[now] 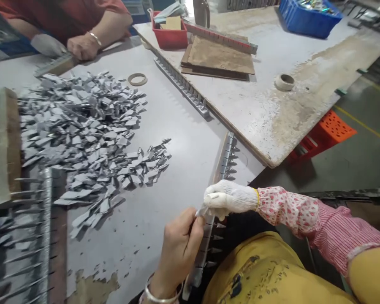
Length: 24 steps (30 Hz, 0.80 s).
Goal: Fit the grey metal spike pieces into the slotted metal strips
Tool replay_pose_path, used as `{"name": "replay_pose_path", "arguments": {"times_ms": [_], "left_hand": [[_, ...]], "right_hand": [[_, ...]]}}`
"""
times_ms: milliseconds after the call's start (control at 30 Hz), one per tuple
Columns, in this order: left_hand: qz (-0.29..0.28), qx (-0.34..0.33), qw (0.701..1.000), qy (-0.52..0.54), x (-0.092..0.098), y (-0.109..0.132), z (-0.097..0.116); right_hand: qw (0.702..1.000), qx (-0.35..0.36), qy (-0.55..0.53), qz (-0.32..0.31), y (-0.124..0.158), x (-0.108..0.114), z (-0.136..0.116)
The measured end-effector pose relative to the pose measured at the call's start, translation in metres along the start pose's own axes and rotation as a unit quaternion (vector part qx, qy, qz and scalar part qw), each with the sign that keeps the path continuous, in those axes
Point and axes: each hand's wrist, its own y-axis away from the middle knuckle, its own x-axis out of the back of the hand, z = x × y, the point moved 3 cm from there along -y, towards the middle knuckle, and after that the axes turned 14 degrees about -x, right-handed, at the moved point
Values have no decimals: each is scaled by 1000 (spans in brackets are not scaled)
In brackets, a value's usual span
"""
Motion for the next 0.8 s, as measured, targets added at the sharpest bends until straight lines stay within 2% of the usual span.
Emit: {"name": "replay_pose_path", "arguments": {"times_ms": [100, 167, 267, 367, 433, 533, 667, 733, 800], "left_hand": [[-6, -23, 1000, -9, -12, 1, -3], [-11, -19, 999, -26, -24, 0, -10], [-52, -16, 991, -120, -47, -1, -23], [-93, -19, 975, -199, -65, 3, -35], [-96, -17, 977, -189, -68, 8, -44], [-94, 18, 988, -121, -59, 17, -63], [-123, 87, 987, -64, -40, 29, -89], [-132, 99, 985, -52, -33, 30, -97], [-138, 105, 985, -29, -27, 28, -100]], "right_hand": [[998, -43, -27, -21, 1, 1, 12], [999, -15, -38, 11, -1, 13, 14], [983, 52, -93, 148, 1, 52, 9], [931, 84, -156, 320, 12, 102, 1], [898, 100, -148, 403, 24, 129, -5], [877, 113, -62, 462, 37, 152, -12], [868, 87, 104, 478, 33, 166, -17], [847, 73, 211, 482, 25, 170, -21], [811, 55, 310, 492, 18, 173, -27]]}}
